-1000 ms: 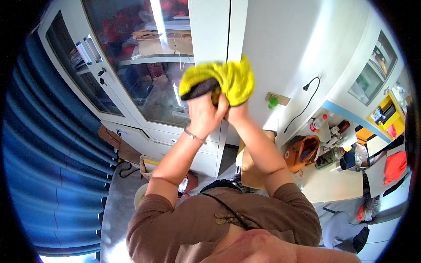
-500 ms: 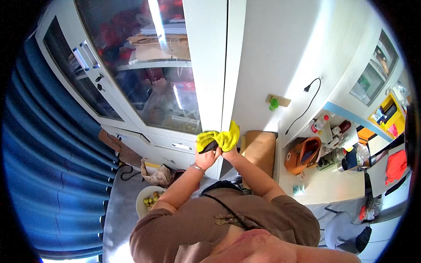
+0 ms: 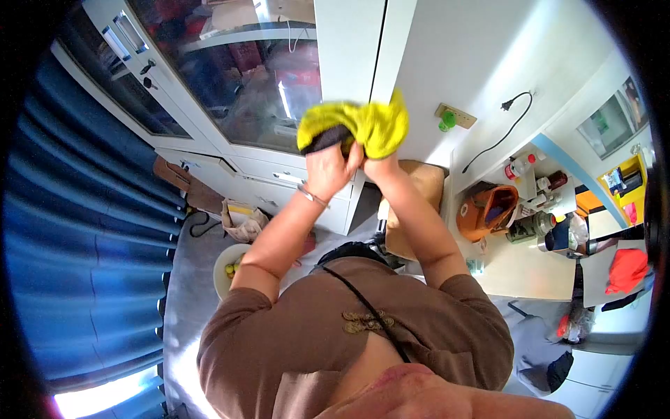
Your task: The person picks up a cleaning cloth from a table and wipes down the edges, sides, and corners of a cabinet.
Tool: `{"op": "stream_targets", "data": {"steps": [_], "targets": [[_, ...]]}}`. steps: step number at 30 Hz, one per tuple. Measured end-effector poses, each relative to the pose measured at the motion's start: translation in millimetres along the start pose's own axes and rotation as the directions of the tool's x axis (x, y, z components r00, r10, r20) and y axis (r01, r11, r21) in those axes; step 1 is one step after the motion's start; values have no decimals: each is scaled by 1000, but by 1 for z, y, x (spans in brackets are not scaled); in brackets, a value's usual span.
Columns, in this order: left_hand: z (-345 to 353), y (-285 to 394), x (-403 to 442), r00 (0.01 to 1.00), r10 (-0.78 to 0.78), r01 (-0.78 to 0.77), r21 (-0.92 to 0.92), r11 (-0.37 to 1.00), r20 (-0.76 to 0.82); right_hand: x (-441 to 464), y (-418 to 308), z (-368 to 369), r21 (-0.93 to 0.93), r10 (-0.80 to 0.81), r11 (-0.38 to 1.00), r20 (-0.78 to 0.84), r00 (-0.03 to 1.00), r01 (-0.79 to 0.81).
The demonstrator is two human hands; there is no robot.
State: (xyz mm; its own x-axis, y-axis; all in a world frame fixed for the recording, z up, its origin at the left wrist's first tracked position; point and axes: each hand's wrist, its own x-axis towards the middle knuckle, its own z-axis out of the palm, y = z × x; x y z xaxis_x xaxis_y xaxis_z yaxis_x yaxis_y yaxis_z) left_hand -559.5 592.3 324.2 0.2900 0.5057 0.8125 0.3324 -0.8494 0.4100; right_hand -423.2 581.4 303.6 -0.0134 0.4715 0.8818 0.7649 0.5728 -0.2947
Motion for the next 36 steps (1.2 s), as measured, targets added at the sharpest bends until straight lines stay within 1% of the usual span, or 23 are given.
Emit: {"op": "stream_targets", "data": {"steps": [1,3,4,5,7,8,9,11,13,15,17,19,21,22,23,25,26,28,29,32,33,35,36], "targets": [[-8,9,15,1000,-16,16,19,1000,-12,15,-4,-5,-16,1,1000,-16,1000,-1],[-13,15,34,994,23,-30,-60,998,-105,26,-9,-10,-9,42,999,15,999,-42],[-9,12,31,991,52,-60,-65,996,-122,26,-7,-6,-11,5,1000,-31,999,-5],[1,-1,17,995,34,-43,-88,995,-95,18,-4,-1,-10,8,1000,-31,999,-8],[17,-24,-13,994,76,-77,-4,997,-76,-16,7,15,27,43,999,-51,998,-41],[22,-29,-31,992,108,-105,50,993,-60,-43,20,23,-152,8,988,16,1000,-6],[27,-34,-50,994,108,-103,120,987,-31,-67,26,29,-180,6,984,41,999,1],[27,-37,-67,996,72,-77,92,993,56,-66,2,16,-153,81,986,98,992,-66],[19,-27,-48,998,67,-67,34,997,11,-36,-4,10,-125,88,989,51,995,-81],[11,-14,-18,999,33,-33,0,999,-9,-19,2,8,-17,32,999,3,999,-32],[-1,2,12,999,-47,46,-59,997,-19,3,2,2,53,81,995,-1,997,-81],[-2,1,19,999,20,-21,-32,999,-42,6,2,5,30,96,995,-25,995,-95],[13,-19,-8,997,46,-50,-63,997,-65,-15,10,13,-96,-12,995,-21,1000,10],[12,-21,-20,991,107,-104,38,994,-79,-30,12,16,-94,5,996,14,1000,-4],[18,-26,-37,987,123,-120,41,992,-99,-41,5,18,-106,54,993,38,998,-50],[24,-37,-63,996,39,-44,55,998,77,-50,-4,11,-82,169,983,100,980,-162],[18,-27,-52,991,-60,63,-21,998,120,-44,1,11,-83,159,985,99,982,-151],[3,-14,-24,996,50,-52,30,998,77,-36,10,12,-170,6,985,57,998,3],[0,-10,-7,995,89,-91,44,995,38,-21,8,9,-120,30,992,26,999,-26],[-6,0,21,1000,29,-29,-48,998,1,4,10,10,129,129,984,-25,991,-125],[-5,-1,20,1000,25,-25,-64,998,12,-1,12,12,131,125,984,-29,992,-120],[13,-25,-12,998,64,-63,-26,998,21,-13,15,12,-149,-72,986,38,997,77],[10,-21,-18,988,147,-145,41,989,-48,-29,14,16,-89,-10,996,32,999,13]]}}
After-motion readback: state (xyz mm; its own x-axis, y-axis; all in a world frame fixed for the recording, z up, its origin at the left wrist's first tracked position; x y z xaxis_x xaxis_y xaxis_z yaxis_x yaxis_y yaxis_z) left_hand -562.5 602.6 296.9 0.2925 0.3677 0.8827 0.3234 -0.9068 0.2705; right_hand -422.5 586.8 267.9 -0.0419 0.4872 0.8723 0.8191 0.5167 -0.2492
